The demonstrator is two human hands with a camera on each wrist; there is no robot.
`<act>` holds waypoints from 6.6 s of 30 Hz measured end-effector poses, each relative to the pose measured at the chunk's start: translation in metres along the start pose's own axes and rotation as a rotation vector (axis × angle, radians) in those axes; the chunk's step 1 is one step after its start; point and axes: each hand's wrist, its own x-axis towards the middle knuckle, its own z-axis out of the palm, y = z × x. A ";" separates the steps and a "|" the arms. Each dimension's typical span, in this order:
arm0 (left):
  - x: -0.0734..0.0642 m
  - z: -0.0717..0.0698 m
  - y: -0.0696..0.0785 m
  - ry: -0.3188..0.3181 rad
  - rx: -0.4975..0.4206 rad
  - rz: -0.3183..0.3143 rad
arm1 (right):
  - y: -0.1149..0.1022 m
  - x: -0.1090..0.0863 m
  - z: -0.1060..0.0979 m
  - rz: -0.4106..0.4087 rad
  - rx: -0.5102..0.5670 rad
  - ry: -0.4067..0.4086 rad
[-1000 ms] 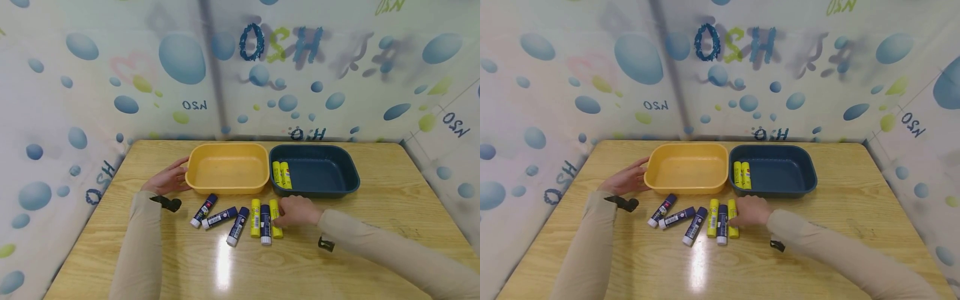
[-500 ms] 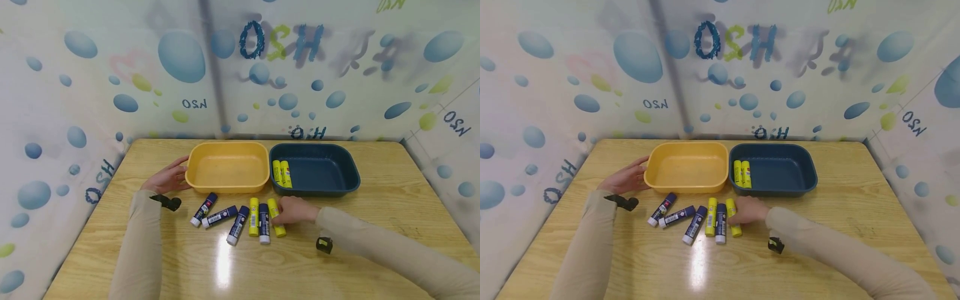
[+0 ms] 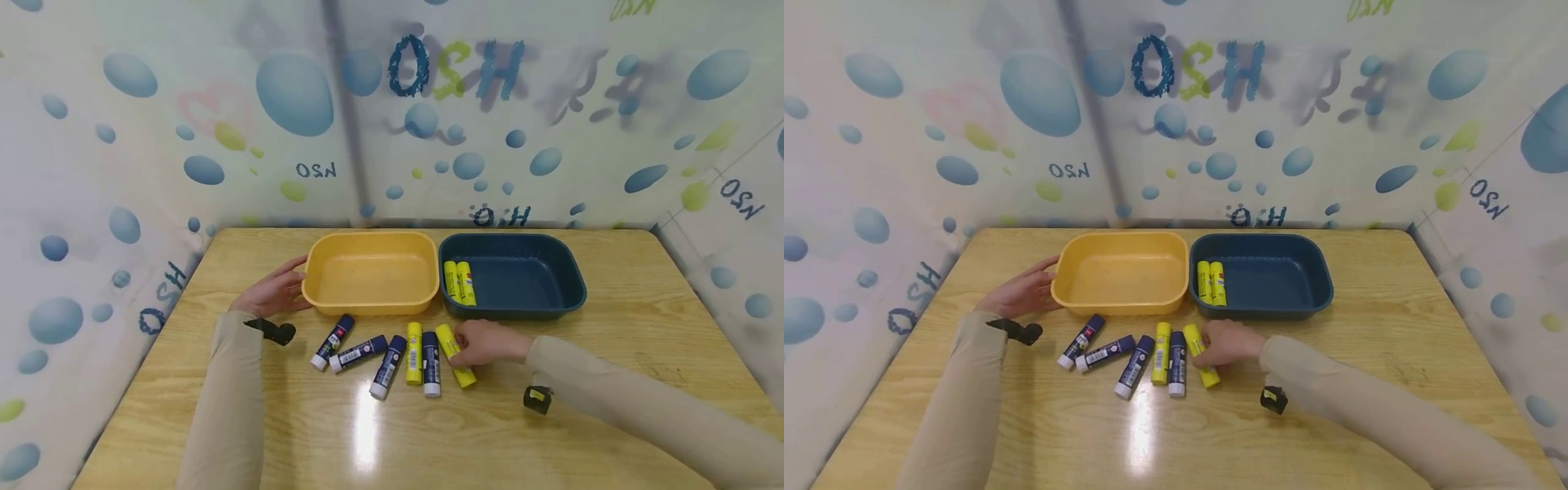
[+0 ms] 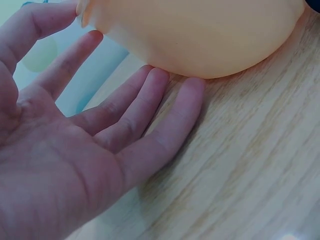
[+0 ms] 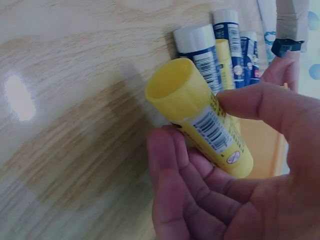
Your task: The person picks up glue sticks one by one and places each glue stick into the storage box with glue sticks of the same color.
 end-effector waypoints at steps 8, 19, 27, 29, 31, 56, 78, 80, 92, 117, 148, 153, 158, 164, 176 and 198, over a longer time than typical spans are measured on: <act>0.000 -0.001 0.001 -0.009 0.000 0.000 | -0.002 -0.013 -0.011 -0.030 -0.011 0.015; 0.003 0.000 0.001 0.014 -0.015 -0.017 | -0.002 -0.036 -0.037 -0.034 0.021 0.037; 0.004 -0.002 0.001 0.015 0.006 -0.017 | -0.001 -0.045 -0.062 -0.019 -0.023 0.097; 0.004 -0.002 0.001 0.019 0.013 -0.014 | 0.000 -0.047 -0.067 -0.013 -0.026 0.103; 0.004 -0.001 0.001 0.016 0.019 -0.010 | 0.002 -0.047 -0.071 -0.009 -0.030 0.106; -0.001 0.003 0.001 0.025 -0.023 -0.020 | 0.016 -0.025 -0.111 0.082 0.041 0.052; 0.000 0.003 -0.001 0.014 -0.048 -0.002 | 0.029 0.038 -0.122 0.198 -0.035 -0.142; 0.000 0.004 -0.001 0.015 -0.050 -0.003 | 0.029 0.043 -0.121 0.220 -0.037 -0.148; 0.000 0.001 0.000 0.019 -0.032 -0.003 | 0.023 0.055 -0.115 0.305 -0.060 -0.120; 0.002 0.002 -0.002 0.036 -0.052 -0.016 | 0.025 0.058 -0.105 0.353 -0.045 -0.097; 0.002 -0.001 0.000 0.008 -0.044 -0.012 | -0.007 -0.017 -0.078 -0.066 -0.070 0.083; 0.003 -0.003 -0.003 0.018 -0.059 -0.017 | -0.014 -0.022 -0.067 -0.151 -0.053 0.113; 0.001 -0.002 -0.003 0.015 -0.049 -0.007 | -0.019 -0.021 -0.056 -0.198 -0.010 0.077; 0.003 -0.001 -0.003 0.001 -0.053 -0.005 | -0.020 -0.015 -0.038 -0.344 -0.013 0.032; 0.004 -0.001 -0.003 0.005 -0.093 -0.020 | -0.015 0.002 -0.001 -0.582 -0.283 0.137; 0.001 0.001 -0.001 0.008 -0.092 -0.019 | -0.008 0.018 0.022 -0.952 -1.077 0.292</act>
